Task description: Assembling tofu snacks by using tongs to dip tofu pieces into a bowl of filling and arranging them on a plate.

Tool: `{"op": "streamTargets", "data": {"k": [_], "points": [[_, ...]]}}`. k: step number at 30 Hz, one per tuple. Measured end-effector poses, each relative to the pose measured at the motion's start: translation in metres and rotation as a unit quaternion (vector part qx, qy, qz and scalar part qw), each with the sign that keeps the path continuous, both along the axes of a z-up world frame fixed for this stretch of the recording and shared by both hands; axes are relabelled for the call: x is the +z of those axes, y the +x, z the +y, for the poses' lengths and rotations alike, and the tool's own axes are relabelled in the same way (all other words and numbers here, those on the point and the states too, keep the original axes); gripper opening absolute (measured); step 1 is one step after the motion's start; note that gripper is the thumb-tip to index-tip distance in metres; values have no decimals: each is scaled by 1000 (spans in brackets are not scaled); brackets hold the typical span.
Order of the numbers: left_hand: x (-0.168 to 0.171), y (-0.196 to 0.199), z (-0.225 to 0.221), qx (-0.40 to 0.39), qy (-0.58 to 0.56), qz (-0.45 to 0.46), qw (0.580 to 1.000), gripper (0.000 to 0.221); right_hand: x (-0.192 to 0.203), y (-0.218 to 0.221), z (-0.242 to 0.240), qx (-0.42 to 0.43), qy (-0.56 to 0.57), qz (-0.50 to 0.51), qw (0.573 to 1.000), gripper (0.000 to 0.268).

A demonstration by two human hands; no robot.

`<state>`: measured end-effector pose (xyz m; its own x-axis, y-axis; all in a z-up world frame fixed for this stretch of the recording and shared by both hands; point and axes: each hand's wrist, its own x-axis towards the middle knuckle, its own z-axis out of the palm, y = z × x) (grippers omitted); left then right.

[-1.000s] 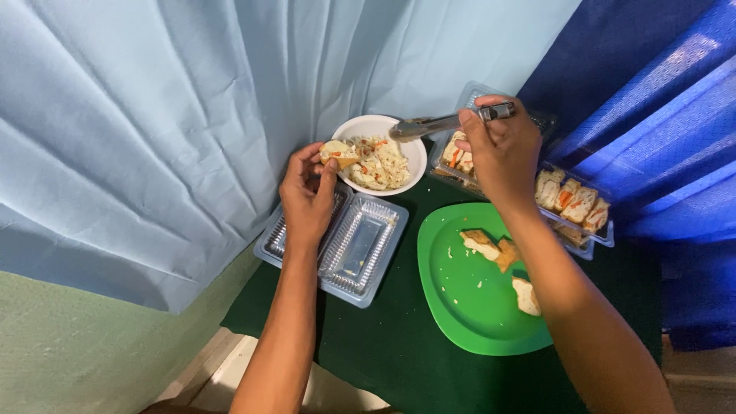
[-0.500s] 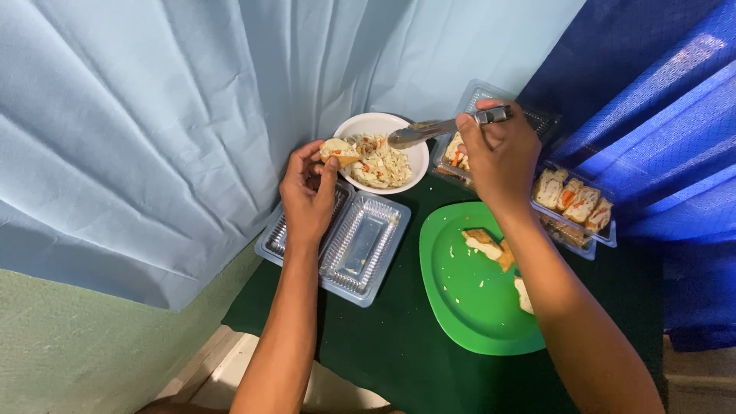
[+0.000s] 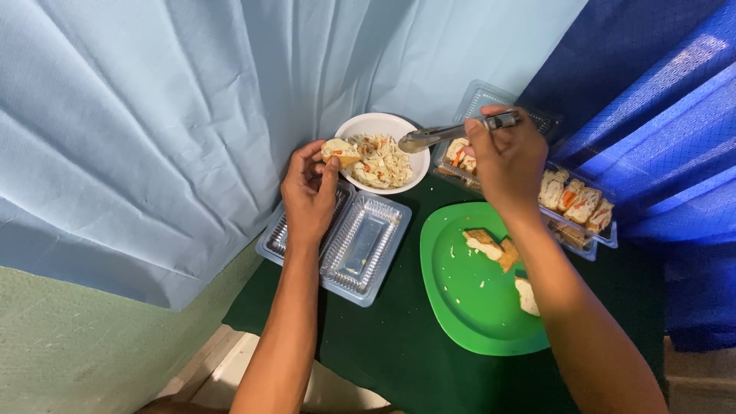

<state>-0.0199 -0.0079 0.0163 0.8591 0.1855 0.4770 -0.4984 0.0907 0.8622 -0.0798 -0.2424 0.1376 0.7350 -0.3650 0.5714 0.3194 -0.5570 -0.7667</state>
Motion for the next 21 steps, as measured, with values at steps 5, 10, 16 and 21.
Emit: {"op": "streamTargets", "data": {"k": [5, 10, 16, 21], "points": [[-8, 4, -3, -24, -34, 5, 999, 33, 16, -7, -2, 80, 68, -20, 994, 28], [-9, 6, -1, -46, -62, 7, 997, 34, 23, -14, 11, 107, 170, 4, 980, 25], [-6, 5, 1, -61, -66, 8, 996, 36, 19, -15, 27, 119, 257, 51, 958, 30], [-6, 5, 2, -66, -68, 12, 995, 37, 15, -13, 23, 127, 247, 41, 960, 28]]}}
